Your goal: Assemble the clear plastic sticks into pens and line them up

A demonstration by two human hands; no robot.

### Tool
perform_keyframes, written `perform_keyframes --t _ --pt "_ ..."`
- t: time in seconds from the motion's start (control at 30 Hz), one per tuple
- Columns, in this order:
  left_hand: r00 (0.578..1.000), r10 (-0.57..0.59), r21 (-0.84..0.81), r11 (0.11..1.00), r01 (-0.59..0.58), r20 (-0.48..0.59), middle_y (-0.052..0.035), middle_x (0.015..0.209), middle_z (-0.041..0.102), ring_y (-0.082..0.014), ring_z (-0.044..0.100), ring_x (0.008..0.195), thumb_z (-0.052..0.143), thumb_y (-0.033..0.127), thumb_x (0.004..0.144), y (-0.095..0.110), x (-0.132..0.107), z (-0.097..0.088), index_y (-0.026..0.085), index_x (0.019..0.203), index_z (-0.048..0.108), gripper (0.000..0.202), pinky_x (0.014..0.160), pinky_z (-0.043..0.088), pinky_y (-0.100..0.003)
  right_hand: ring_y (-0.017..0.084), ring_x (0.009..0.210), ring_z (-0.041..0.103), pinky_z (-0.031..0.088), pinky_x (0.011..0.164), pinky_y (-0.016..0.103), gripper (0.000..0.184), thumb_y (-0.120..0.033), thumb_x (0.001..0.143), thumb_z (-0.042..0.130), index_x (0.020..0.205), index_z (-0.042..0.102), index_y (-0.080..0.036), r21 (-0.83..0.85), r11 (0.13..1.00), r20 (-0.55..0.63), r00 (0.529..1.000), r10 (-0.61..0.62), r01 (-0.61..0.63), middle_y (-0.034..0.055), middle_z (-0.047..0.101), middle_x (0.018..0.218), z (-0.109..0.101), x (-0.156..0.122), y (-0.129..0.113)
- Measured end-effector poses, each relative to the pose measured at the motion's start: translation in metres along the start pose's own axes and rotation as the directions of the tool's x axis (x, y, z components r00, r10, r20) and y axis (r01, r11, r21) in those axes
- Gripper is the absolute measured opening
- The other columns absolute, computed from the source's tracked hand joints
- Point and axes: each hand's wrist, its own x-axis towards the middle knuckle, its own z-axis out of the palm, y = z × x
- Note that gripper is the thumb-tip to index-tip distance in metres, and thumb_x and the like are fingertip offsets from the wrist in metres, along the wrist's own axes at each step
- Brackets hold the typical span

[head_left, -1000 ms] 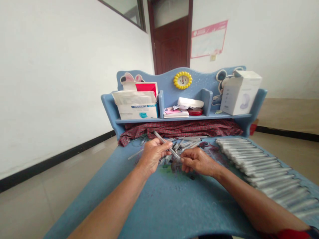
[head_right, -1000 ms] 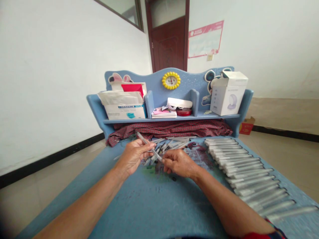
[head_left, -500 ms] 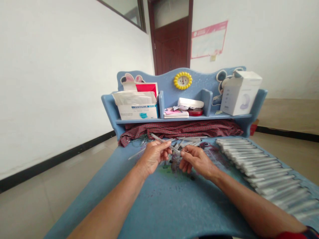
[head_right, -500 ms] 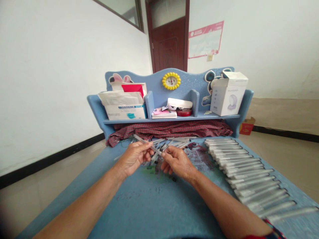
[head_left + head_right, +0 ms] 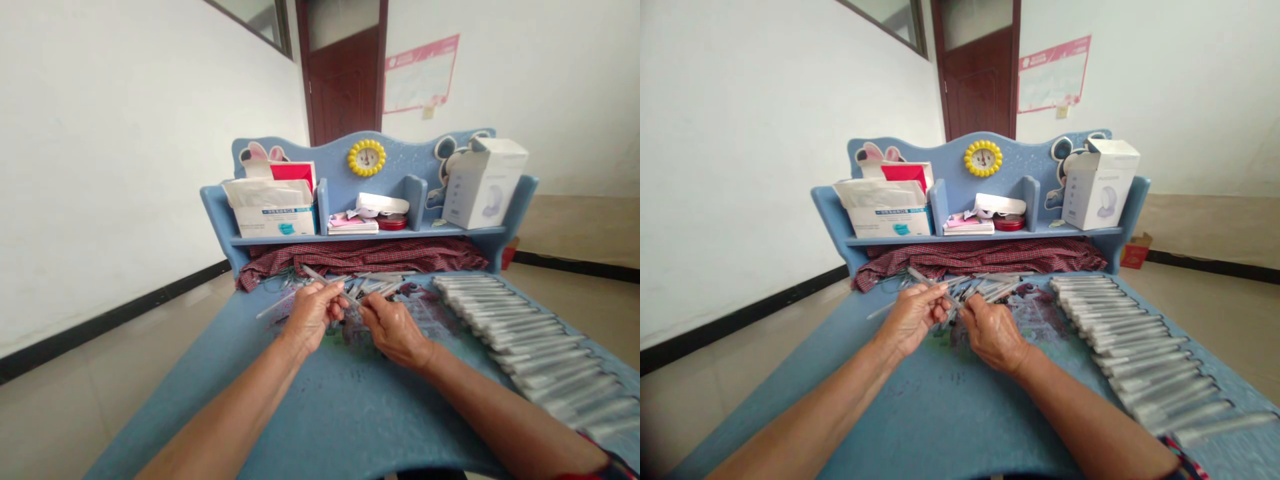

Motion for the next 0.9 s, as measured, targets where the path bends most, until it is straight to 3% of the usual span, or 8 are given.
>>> perform_keyframes --t 0.27,0.5,0.67,0.8,0.9 --pt "1.0 -0.017 0.003 1.0 0.017 -0.007 -0.0003 0.046 0.057 -0.0058 0.044 0.034 0.066 0.023 0.063 -0.003 -0.002 0.004 0.012 0.062 0.053 0.018 0.038 0.036 -0.018 0.014 0.055 0.052 0.03 0.055 0.024 0.019 -0.027 0.085 0.033 0.081 0.049 -0.017 -0.139 0.989 -0.042 0.998 -0.051 0.045 0.0051 0.058 0.061 0.002 -0.001 0.001" --pt "0.999 -0.008 0.023 1.0 0.009 -0.037 0.0008 0.046 0.057 -0.0058 0.044 0.035 0.066 0.025 0.064 -0.007 -0.001 0.005 0.013 0.061 0.052 0.019 0.038 0.036 -0.018 0.013 0.054 0.05 0.028 0.054 0.024 0.022 -0.029 0.087 0.033 0.081 0.051 -0.017 -0.154 0.988 -0.039 0.999 -0.031 0.025 0.0036 0.058 0.061 0.002 0.001 0.001" --pt "0.999 -0.001 0.02 1.0 0.001 -0.042 0.0022 0.047 0.055 -0.005 0.042 0.036 0.067 0.028 0.064 0.002 0.001 0.001 0.013 0.064 0.052 0.021 0.039 0.037 -0.017 0.012 0.053 0.05 0.028 0.053 0.023 0.024 -0.032 0.088 0.033 0.084 0.053 -0.018 -0.145 0.989 -0.023 0.999 -0.045 0.041 0.0018 0.056 0.06 -0.003 0.004 -0.004" --pt "1.0 -0.022 0.135 0.991 0.023 -0.008 0.004 0.042 0.05 -0.0048 0.04 0.034 0.068 0.033 0.063 0.012 0.008 -0.007 0.014 0.058 0.05 0.027 0.035 0.03 -0.015 0.011 0.054 0.05 0.03 0.053 0.021 0.032 -0.039 0.089 0.031 0.082 0.054 -0.019 -0.16 0.978 0.019 0.991 -0.132 0.133 0.0 0.055 0.059 -0.012 0.008 -0.005" --pt "0.986 -0.131 0.289 0.953 0.095 0.108 0.0048 0.037 0.046 -0.0039 0.034 0.03 0.067 0.035 0.064 0.016 0.013 -0.013 0.015 0.053 0.049 0.029 0.034 0.027 -0.016 0.011 0.056 0.051 0.032 0.054 0.021 0.032 -0.037 0.091 0.028 0.087 0.054 -0.018 -0.216 0.961 -0.037 0.982 -0.184 0.172 0.0004 0.057 0.062 -0.016 0.012 -0.003"
